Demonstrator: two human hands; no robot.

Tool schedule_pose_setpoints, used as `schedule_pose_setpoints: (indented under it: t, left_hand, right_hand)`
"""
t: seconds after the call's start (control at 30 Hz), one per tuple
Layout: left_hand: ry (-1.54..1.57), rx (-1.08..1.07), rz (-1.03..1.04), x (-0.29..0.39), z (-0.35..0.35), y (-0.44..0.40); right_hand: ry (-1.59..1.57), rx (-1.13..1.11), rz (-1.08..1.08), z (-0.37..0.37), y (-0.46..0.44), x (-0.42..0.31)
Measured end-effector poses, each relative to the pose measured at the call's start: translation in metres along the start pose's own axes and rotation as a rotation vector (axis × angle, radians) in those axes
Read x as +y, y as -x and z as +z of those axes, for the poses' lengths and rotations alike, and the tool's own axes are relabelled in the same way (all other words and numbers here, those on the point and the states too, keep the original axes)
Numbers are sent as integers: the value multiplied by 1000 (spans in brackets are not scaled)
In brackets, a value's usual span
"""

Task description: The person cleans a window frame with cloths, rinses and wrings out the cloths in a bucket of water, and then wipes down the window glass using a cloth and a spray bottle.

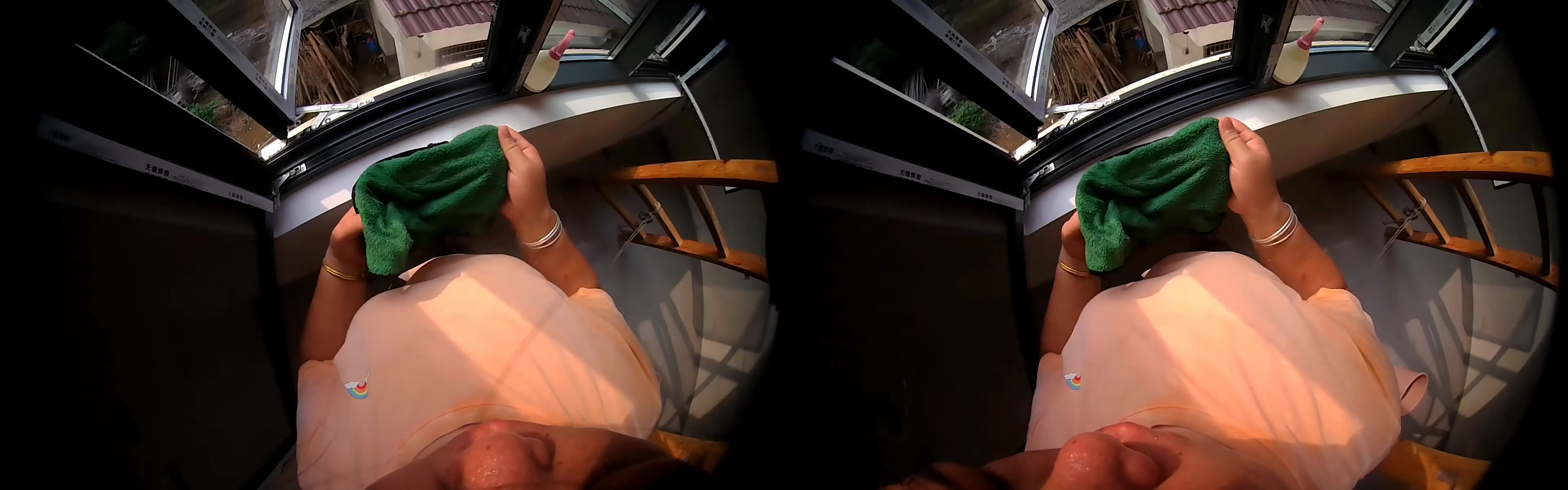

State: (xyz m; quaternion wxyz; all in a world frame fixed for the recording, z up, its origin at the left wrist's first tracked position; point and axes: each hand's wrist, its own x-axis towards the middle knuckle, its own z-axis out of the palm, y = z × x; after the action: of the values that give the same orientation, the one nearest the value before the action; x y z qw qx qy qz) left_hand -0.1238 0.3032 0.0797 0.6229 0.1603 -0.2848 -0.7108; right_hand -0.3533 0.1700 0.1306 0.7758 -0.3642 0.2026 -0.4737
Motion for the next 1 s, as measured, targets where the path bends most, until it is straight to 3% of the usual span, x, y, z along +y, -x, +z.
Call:
schedule_pose_setpoints:
  t: [0.03, 0.13, 0.23, 0.3, 0.37, 0.47, 0.57, 0.63, 0.77, 0.8, 1.0]
  left_hand:
    - [-123, -11, -90, -1, 4, -1]
    - [-162, -2, -70, -13, 22, -11]
    - [-165, -156, -158, -18, 30, -21]
    - [-352, -51, -315, -32, 43, -38]
    - [-458, -119, -323, -54, 57, -62]
    - [-560, -133, -164, -98, 78, -90]
    - [-613, -186, -242, -135, 99, -110]
    - [-685, -250, -329, -156, 96, -123]
    - [-678, -217, -476, -188, 106, -129]
    - [-648, -270, -521, -193, 107, -132]
    - [-649, -685, -673, -217, 110, -136]
  right_hand:
    - [5, 13, -3, -2, 6, -9]
    - [-43, -13, -12, -12, 19, -36]
    - [-7, 23, -59, -17, 32, -54]
    - [-4, 44, -76, -27, 40, -59]
    - [-30, -17, -84, -37, 47, -65]
    - [26, 5, -105, -56, 56, -70]
    - [150, 63, -175, -79, 80, -76]
    - [325, 160, -255, -101, 95, -71]
    - [330, 451, -302, -123, 144, -78]
    - [486, 526, -372, -133, 155, -70]
    - [423, 1177, -646, -116, 261, 10]
